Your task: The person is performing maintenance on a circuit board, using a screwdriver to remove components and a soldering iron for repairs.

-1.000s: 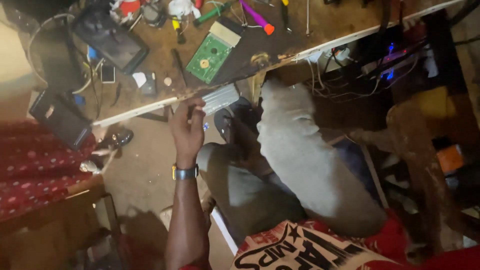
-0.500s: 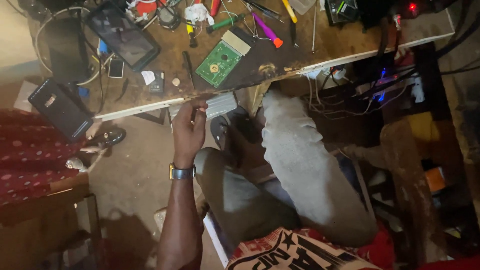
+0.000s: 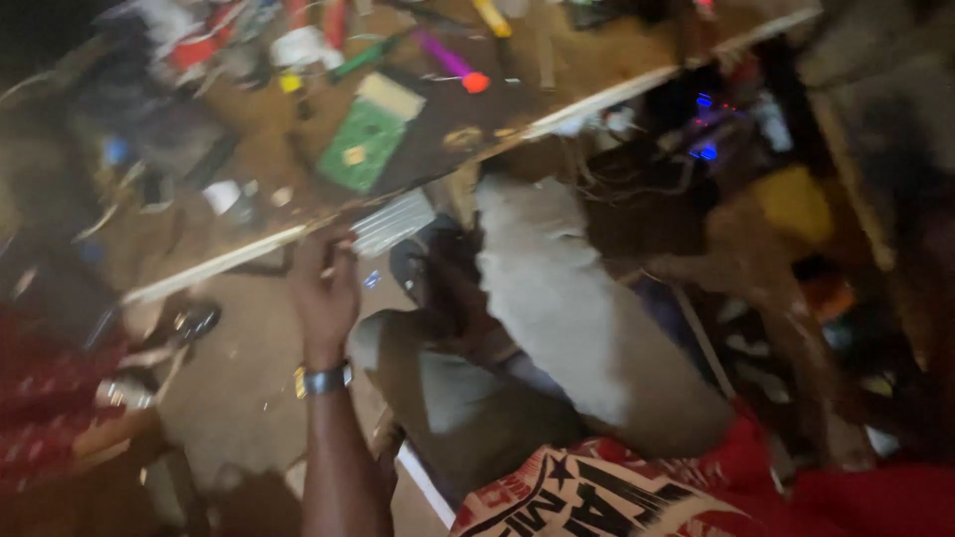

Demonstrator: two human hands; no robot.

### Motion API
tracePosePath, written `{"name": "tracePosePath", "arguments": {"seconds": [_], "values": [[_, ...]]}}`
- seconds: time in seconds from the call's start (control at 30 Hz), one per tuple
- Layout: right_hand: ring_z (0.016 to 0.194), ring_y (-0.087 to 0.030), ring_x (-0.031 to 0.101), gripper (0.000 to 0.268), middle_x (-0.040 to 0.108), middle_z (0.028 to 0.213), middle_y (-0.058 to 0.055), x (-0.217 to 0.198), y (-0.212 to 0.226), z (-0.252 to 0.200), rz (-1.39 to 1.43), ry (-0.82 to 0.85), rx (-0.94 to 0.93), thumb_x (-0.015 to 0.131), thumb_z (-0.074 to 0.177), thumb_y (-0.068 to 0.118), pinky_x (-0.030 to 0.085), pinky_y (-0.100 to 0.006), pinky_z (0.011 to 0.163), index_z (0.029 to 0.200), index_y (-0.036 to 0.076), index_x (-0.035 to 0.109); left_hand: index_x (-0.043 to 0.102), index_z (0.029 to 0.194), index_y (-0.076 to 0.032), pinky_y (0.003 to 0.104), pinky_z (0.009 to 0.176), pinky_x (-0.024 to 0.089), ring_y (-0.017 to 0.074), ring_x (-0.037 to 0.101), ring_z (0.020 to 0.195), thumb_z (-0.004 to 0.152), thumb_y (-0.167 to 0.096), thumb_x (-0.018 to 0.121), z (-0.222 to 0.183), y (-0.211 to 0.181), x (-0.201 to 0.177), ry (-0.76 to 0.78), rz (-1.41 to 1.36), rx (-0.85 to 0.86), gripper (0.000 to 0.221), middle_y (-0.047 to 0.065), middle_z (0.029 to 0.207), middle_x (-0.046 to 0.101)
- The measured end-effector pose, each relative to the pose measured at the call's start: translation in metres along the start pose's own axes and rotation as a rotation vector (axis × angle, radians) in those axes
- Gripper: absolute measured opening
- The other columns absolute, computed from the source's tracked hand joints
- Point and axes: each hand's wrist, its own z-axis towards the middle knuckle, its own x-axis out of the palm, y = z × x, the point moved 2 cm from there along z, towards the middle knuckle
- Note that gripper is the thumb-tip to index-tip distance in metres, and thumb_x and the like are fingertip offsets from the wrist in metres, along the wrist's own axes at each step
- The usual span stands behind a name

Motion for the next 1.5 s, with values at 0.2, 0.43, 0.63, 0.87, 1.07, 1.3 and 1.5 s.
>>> {"name": "tracePosePath", "arguments": {"seconds": [0.2, 0.43, 0.63, 0.87, 1.07, 1.3, 1.5], "values": [[0.094, -0.025, 0.078, 0.038, 0.084, 0.116, -0.002, -0.029, 0.022, -0.082, -0.097, 0.047, 0.239, 0.079, 0.101, 0.051, 0.057, -0.036, 0.068, 0.130, 0.029, 0.089, 0.071, 0.118, -0.004, 0.038, 0.094, 0.053, 0.0250, 0.071, 0.103, 0.104, 0.001, 0.057, 0.000, 0.006, 0.006, 0.039, 0.019, 0.089, 0.021, 0.010, 0.113, 0.075], [0.102, -0.042, 0.065, 0.025, 0.070, 0.112, -0.024, -0.124, 0.101, -0.067, 0.184, 0.006, 0.140, 0.075, 0.107, 0.028, 0.047, -0.053, 0.083, 0.111, 0.003, 0.077, 0.068, 0.123, 0.006, 0.037, 0.086, 0.057, 0.0289, 0.069, 0.093, 0.114, 0.003, 0.054, -0.001, 0.003, 0.011, 0.006, -0.021, 0.083, 0.017, 0.019, 0.116, 0.071], [0.099, -0.043, 0.059, 0.028, 0.065, 0.109, -0.023, -0.086, 0.098, -0.080, 0.215, -0.180, 0.099, 0.074, 0.094, 0.003, 0.043, -0.051, 0.082, 0.122, 0.000, 0.075, 0.068, 0.122, 0.000, 0.033, 0.090, 0.058, 0.0224, 0.067, 0.096, 0.112, -0.001, 0.053, -0.003, 0.001, 0.013, -0.009, -0.121, -0.079, 0.018, 0.013, 0.116, 0.070], [0.103, -0.037, 0.060, 0.032, 0.064, 0.110, -0.018, -0.164, 0.128, -0.047, 0.654, -0.372, 0.187, 0.043, 0.132, 0.016, 0.043, -0.051, 0.091, 0.114, 0.000, 0.064, 0.066, 0.124, 0.006, 0.037, 0.084, 0.058, 0.0300, 0.071, 0.087, 0.114, 0.001, 0.051, -0.002, 0.002, 0.011, 0.010, -0.038, 0.037, 0.018, 0.019, 0.115, 0.072], [0.080, -0.018, 0.077, 0.022, 0.077, 0.114, -0.015, -0.218, 0.176, 0.042, 1.733, -0.185, 0.694, 0.069, 0.114, -0.001, 0.065, -0.027, 0.067, 0.124, 0.013, 0.055, 0.068, 0.121, -0.001, 0.035, 0.083, 0.055, 0.0243, 0.071, 0.089, 0.113, -0.004, 0.051, -0.001, -0.011, 0.014, 0.037, -0.031, -0.055, 0.019, 0.013, 0.115, 0.073], [0.096, -0.020, 0.079, 0.026, 0.065, 0.104, -0.005, -0.325, 0.289, 0.111, 1.944, -0.045, 0.348, 0.076, 0.100, -0.004, 0.059, -0.021, 0.065, 0.111, 0.011, 0.058, 0.068, 0.119, -0.005, 0.037, 0.085, 0.052, 0.0240, 0.066, 0.097, 0.110, -0.005, 0.055, 0.003, -0.009, 0.008, 0.023, 0.038, 0.043, 0.016, 0.011, 0.117, 0.072], [0.089, -0.020, 0.071, 0.023, 0.070, 0.105, -0.017, -0.406, 0.340, 0.137, 1.885, 0.115, -0.044, 0.070, 0.107, 0.010, 0.061, -0.027, 0.083, 0.123, 0.008, 0.053, 0.071, 0.116, -0.002, 0.038, 0.093, 0.054, 0.0265, 0.067, 0.111, 0.109, -0.007, 0.053, 0.004, -0.012, 0.002, -0.004, -0.016, 0.042, 0.020, 0.011, 0.115, 0.073]]}}
